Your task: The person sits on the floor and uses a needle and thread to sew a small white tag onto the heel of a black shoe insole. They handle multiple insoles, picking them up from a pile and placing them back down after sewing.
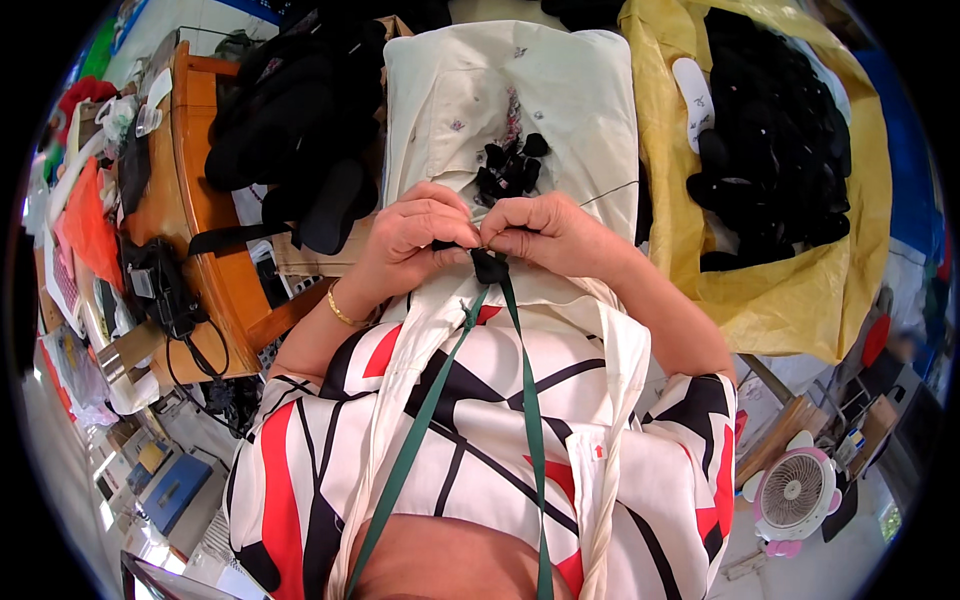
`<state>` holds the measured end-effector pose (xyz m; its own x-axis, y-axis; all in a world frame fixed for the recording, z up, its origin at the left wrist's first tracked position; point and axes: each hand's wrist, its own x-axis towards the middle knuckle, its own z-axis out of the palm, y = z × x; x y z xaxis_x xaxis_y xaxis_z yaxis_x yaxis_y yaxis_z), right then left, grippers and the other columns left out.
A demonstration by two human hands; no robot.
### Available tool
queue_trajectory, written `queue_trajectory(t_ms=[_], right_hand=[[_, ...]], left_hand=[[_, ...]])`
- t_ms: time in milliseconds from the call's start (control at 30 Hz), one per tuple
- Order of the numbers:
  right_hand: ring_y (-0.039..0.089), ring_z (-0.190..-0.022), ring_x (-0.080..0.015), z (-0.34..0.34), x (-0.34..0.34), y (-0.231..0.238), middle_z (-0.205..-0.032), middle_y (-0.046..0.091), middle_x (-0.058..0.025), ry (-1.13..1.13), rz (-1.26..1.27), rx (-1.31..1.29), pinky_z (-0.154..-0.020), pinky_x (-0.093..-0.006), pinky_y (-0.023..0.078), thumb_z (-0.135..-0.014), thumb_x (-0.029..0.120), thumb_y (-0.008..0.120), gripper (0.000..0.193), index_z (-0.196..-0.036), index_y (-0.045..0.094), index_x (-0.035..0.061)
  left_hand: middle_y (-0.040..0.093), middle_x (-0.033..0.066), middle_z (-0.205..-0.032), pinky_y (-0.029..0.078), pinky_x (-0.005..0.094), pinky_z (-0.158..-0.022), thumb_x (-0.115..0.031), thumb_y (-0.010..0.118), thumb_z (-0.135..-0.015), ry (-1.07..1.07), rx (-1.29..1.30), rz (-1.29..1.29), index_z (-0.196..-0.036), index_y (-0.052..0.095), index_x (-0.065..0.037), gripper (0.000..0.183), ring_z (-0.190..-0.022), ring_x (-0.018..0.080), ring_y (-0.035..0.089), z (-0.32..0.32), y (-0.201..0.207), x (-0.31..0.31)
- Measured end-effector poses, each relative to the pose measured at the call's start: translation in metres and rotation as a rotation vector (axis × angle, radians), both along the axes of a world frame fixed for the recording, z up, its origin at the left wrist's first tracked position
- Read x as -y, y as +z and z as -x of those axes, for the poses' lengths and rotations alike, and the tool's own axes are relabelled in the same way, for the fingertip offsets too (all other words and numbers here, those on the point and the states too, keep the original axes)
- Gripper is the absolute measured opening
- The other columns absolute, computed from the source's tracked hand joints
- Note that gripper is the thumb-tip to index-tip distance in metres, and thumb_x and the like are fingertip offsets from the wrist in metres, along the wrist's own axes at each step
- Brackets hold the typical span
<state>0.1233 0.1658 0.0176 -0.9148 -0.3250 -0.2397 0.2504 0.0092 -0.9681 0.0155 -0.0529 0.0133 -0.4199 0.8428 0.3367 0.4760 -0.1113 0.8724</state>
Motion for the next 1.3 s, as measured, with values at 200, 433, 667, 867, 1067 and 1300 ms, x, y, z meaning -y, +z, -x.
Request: queue_trajectory(t_ms=[200, 433, 667, 867, 1067, 1300], right_hand=[[0.053, -0.071, -0.0063, -0.001, 0.004, 0.002, -0.077, 0.058, 0.0021, 0.020, -0.092, 0.000, -0.065, -0.0246, 0.046, -0.098, 0.012, 0.062, 0.009, -0.103, 0.061, 0.0042], [0.053, -0.059, -0.0200, 0.009, 0.006, 0.026, -0.064, 0.055, -0.0091, 0.059, -0.247, 0.018, -0.059, -0.0334, 0.043, -0.093, 0.020, 0.063, 0.046, -0.134, 0.046, 0.0056], [0.063, -0.071, -0.0287, 0.004, 0.012, 0.011, -0.075, 0.064, -0.0079, -0.087, -0.614, -0.282, -0.062, -0.0371, 0.050, -0.092, 0.022, 0.065, 0.032, -0.120, 0.058, 0.0086], [0.059, -0.079, -0.0232, 0.004, 0.016, 0.012, -0.084, 0.058, -0.0030, 0.003, -0.971, -0.783, -0.062, -0.0363, 0.050, -0.077, 0.018, 0.068, 0.022, -0.098, 0.065, 0.0116], [0.057, -0.080, -0.0232, 0.006, 0.027, 0.016, -0.086, 0.055, -0.0031, -0.057, -0.865, -1.008, -0.060, -0.0359, 0.050, -0.074, 0.016, 0.066, 0.019, -0.092, 0.061, 0.0102], [0.054, -0.073, -0.0154, 0.002, 0.023, 0.013, -0.082, 0.047, -0.0006, -0.102, -0.962, -1.240, -0.050, -0.0271, 0.046, -0.068, 0.015, 0.069, 0.024, -0.091, 0.066, 0.0134]], left_hand=[[0.070, 0.0042, -0.090, 0.051, 0.0346, -0.084, -0.011, 0.082, -0.074, 0.012, 0.024, 0.013, -0.093, 0.072, -0.008, 0.022, -0.094, 0.0266, 0.064, -0.005, -0.001, 0.001], [0.065, 0.0082, -0.083, 0.051, 0.0365, -0.078, -0.010, 0.081, -0.074, 0.018, 0.097, 0.103, -0.091, 0.070, -0.009, 0.019, -0.084, 0.0285, 0.063, -0.012, -0.003, 0.001], [0.068, 0.0111, -0.083, 0.052, 0.0326, -0.072, -0.011, 0.078, -0.077, 0.153, 0.315, 0.281, -0.094, 0.072, -0.005, 0.019, -0.078, 0.0270, 0.065, -0.014, -0.010, -0.006], [0.068, 0.0115, -0.082, 0.052, 0.0336, -0.071, -0.011, 0.078, -0.076, 0.151, 0.174, 0.315, -0.094, 0.072, -0.006, 0.020, -0.078, 0.0272, 0.066, -0.009, -0.005, -0.011], [0.069, 0.0096, -0.086, 0.051, 0.0350, -0.070, -0.009, 0.077, -0.074, 0.175, 0.153, 0.223, -0.096, 0.071, -0.008, 0.023, -0.079, 0.0290, 0.065, -0.010, -0.005, -0.009], [0.068, 0.0090, -0.084, 0.051, 0.0336, -0.068, -0.006, 0.076, -0.076, 0.186, 0.093, 0.180, -0.095, 0.072, -0.007, 0.020, -0.076, 0.0266, 0.064, -0.016, 0.003, -0.020]])
